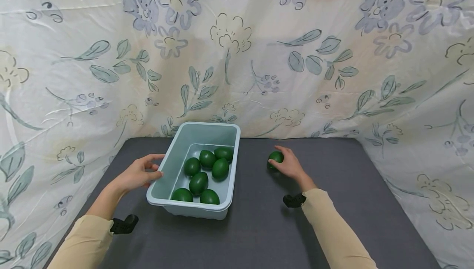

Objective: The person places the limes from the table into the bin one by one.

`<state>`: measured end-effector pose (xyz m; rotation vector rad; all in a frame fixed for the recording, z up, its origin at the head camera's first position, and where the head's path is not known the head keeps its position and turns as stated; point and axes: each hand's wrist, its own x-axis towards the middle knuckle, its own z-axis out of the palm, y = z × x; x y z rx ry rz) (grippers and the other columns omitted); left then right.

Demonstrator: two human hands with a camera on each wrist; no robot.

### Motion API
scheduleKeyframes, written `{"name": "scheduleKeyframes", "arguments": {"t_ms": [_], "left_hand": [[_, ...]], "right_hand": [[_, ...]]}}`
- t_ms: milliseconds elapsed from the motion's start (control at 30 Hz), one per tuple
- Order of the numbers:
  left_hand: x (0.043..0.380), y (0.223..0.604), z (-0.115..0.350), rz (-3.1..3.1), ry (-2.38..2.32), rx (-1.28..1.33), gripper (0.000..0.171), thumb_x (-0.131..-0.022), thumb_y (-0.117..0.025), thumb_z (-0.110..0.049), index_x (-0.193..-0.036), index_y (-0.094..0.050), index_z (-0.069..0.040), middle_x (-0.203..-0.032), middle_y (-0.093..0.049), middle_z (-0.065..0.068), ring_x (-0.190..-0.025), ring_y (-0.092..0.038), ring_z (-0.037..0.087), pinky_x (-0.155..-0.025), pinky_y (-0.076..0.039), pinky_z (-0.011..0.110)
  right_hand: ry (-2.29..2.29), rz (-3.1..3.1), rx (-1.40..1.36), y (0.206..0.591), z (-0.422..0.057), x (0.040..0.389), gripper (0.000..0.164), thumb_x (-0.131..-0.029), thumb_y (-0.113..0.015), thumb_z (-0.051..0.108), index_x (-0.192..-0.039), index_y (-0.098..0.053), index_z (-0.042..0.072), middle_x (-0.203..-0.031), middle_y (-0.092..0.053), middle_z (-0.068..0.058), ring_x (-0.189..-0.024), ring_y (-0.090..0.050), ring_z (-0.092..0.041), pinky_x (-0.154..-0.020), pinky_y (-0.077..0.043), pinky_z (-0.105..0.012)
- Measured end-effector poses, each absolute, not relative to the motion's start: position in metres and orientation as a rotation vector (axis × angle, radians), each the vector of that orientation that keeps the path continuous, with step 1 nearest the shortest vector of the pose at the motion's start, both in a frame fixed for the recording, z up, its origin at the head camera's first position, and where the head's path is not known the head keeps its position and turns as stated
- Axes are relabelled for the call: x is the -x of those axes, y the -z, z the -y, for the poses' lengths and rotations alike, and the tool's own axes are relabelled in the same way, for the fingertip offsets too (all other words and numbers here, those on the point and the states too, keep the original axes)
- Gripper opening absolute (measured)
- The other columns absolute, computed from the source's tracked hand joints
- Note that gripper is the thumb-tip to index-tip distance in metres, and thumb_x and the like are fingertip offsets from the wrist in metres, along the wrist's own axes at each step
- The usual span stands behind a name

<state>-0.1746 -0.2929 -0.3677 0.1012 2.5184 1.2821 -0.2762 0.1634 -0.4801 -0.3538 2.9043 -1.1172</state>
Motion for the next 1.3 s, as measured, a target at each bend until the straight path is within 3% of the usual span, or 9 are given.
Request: {"name": "scheduleKeyframes", "arguments": {"t_ms": [700,1300], "left_hand": [[0.176,0.369,0.293,-2.516,-1.287,-0.1,0.064,-0.087,-0.061,-0.011,-0.141,-0.028,-0.004,-0.099,-0.057,0.017,-0.079,-0.06,0.021,-0.065,-0.053,0.037],[0.175,0.369,0.293,-2.517,-1.286,-0.096,0.064,-0.087,-0.061,-0.011,-0.141,-0.028,-0.004,-0.1,-0.058,0.017,-0.08,-0.06,0.021,-0.065,-0.053,0.038]], "right_hand": [[1.167,-2.922,0.256,0.496,-0.16,0.278,0.061,-0.085,-0.064,0.028,-0.137,-0.04,0.009,-0.135,-0.035,-0.025,-0.108,-0.049,-0.039,-0.082,-0.045,-0.05],[1.252,-2.942,0.354,0.475,-0.156,0.279,0.061,-0.085,-0.064,0.029,-0.137,-0.041,0.007,-0.134,-0.036,-0.023,-0.109,-0.047,-0.039,-0.081,-0.045,-0.051]]}}
